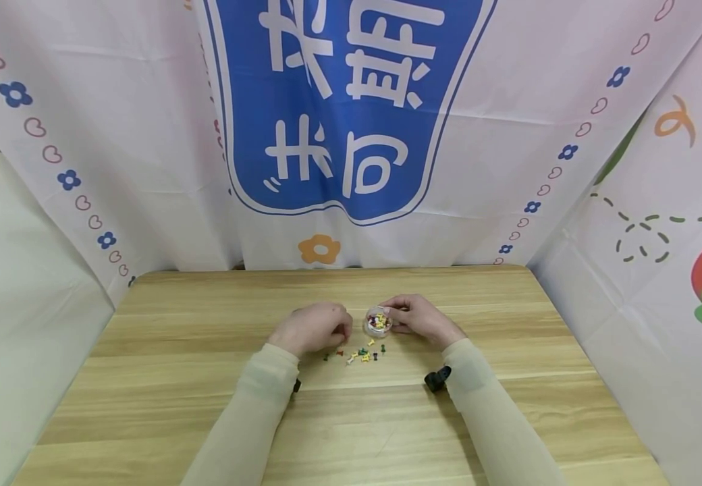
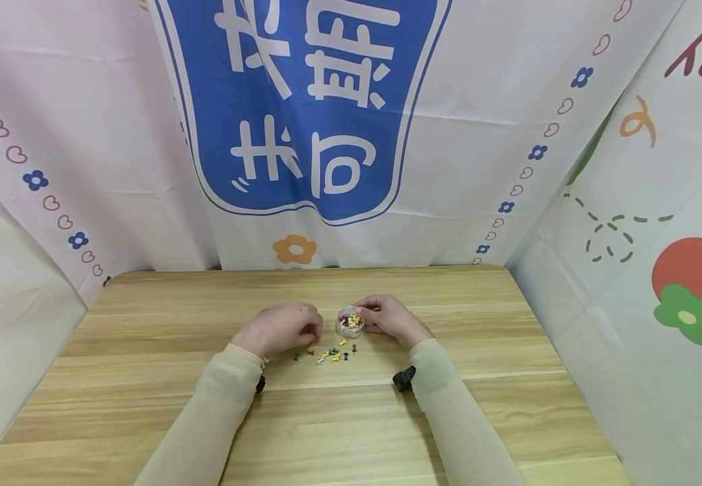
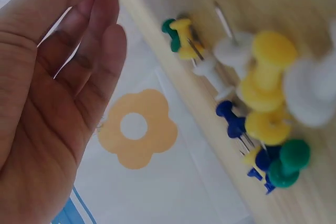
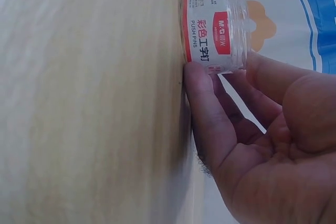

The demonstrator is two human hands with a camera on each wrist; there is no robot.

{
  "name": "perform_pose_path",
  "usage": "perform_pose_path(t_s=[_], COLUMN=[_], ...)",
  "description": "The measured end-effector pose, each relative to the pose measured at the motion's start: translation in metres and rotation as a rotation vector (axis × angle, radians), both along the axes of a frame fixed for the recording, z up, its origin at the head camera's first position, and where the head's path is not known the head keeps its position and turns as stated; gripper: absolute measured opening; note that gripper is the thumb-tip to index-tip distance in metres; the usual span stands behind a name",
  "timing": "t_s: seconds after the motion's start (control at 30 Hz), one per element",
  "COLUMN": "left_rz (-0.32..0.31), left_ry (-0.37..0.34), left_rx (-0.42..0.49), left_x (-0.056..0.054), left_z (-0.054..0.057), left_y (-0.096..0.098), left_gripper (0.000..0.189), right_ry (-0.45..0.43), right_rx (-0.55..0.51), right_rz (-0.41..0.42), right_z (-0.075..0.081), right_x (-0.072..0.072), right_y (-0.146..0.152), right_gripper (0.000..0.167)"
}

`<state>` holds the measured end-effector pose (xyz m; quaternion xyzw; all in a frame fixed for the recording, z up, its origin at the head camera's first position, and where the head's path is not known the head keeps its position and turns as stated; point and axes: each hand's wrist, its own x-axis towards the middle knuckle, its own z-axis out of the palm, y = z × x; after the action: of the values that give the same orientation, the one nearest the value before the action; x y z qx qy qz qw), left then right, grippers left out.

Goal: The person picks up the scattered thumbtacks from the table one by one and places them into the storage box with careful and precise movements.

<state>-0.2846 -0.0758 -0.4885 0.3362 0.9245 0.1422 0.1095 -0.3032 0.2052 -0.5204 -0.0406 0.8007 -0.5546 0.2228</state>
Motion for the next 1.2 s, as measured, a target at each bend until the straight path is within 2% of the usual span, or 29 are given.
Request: perform_pose_path(t_s=[0.37,0.63,0.83,1.0,1.2], left_rz=[0.013,0.007,0.037,0.032,0.042], left_ry=[0.173,0.306,0.324,0.334,0.292], left_rx=[0.078,0.119,0.105,0.085,0.105], left_x=[0.003,0.009,0.013,0.014,0.014], left_z=[0.005,-0.003,-0.004,-0.006,-0.003], left_y=[0.015,0.036,0.045,0.046,0.042], left_gripper=[0.006,0.007,0.011,0.014,0.017], right_ry=[0.005,0.000,0.011,0.016,0.004], right_rx=[-0.012,-0.010,0.001,0.011,-0.004], right_rz=[0.019,0.021,0.024,0.029,0.028], right_z=[-0.001,-0.001,0.000,0.001,0.001], right_x=[-0.001,0.000,0.000,0.001,0.001], right_y=[0.001,0.002,0.002,0.002,0.001], right_gripper=[0.037,0.036,0.035,0.035,0.036])
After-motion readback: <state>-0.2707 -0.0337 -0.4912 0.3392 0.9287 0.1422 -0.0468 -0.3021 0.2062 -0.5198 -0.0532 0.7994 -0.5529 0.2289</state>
